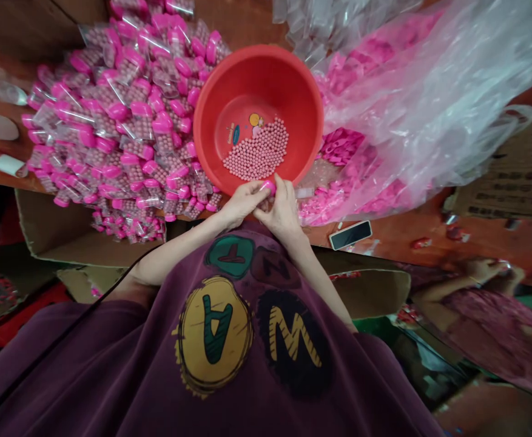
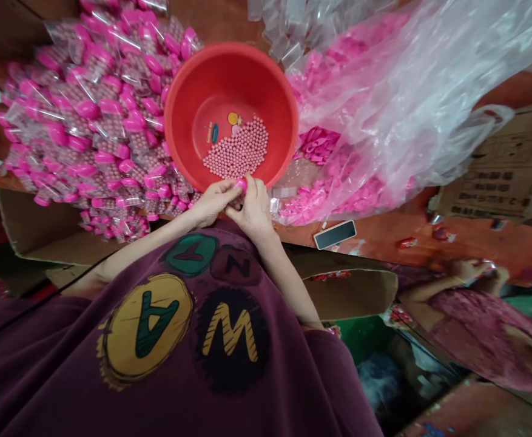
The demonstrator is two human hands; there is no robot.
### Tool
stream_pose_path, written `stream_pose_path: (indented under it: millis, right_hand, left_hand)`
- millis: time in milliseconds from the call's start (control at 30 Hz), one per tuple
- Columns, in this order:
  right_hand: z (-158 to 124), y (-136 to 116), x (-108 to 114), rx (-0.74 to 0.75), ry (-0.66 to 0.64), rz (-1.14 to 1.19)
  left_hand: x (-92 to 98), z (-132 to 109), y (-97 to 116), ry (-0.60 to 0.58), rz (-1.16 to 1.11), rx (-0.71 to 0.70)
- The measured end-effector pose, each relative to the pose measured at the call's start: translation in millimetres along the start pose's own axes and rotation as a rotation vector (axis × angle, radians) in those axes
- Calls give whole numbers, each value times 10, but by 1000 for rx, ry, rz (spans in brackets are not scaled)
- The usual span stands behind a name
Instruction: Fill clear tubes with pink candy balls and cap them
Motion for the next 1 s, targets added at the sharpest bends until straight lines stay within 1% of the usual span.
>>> stream_pose_path:
  millis: [100,233,333,433,500,567,600,667,733,767,800,833,867,900,933,967,1000]
  right_hand:
    - [100,-82,-24,41,9,28]
    - [265,-161,29,64,11,48]
    - [344,-190,43,75,-10,37]
    - [389,-209,-24,61,-23,10]
    - [407,-229,-125,28,-35,13]
    - [408,-267,-257,-17,-76,66]
    - [400,-297,-323,-32,-108,113]
    - [370,-372,-427,-29,-179,230]
    - [338,-426,-464,3,-220,345]
    - [330,-421,-444,16,-198,392]
    - [331,-381,-398,16,-140,425]
    - [338,-298,-323,-2,-43,446]
    - [346,-168,-223,-42,90,455]
    - [350,7,-105,-103,243,460]
    - [343,222,21,-185,398,452]
    - [323,465,146,-276,536,450]
    - [294,721,257,-365,630,449]
  left_hand:
    - [120,-9,55,-23,-55,-70]
    - [214,15,108,-60,-79,-109]
    - [259,28,102,-64,-86,-129]
    - [311,36,57,-36,-101,-112]
    - [367,43,12,14,-64,-77]
    - [461,45,-16,107,27,-52]
    - [525,41,-9,158,94,-60]
    - [698,22,69,260,249,-150]
    - [942,-10,242,355,390,-342]
    - [1108,-29,346,441,417,-430]
    - [1298,-46,453,546,425,-496]
    - [1505,-66,564,674,419,-566]
    - [1714,-102,684,833,420,-677]
    - [1897,-137,799,951,467,-794]
    - [2048,-172,907,1046,548,-907]
    - [2163,-187,996,1075,640,-960]
    - [2250,-183,1060,1085,719,-915]
Point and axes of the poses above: each hand's wrist, its own z-axis towards the middle knuckle, its own x-axis out of the back of the hand, y = z × x, the point moved 3 cm from there along z, towards the middle knuckle, and after that the axes turned 12 degrees about z, right-handed, at the moved point
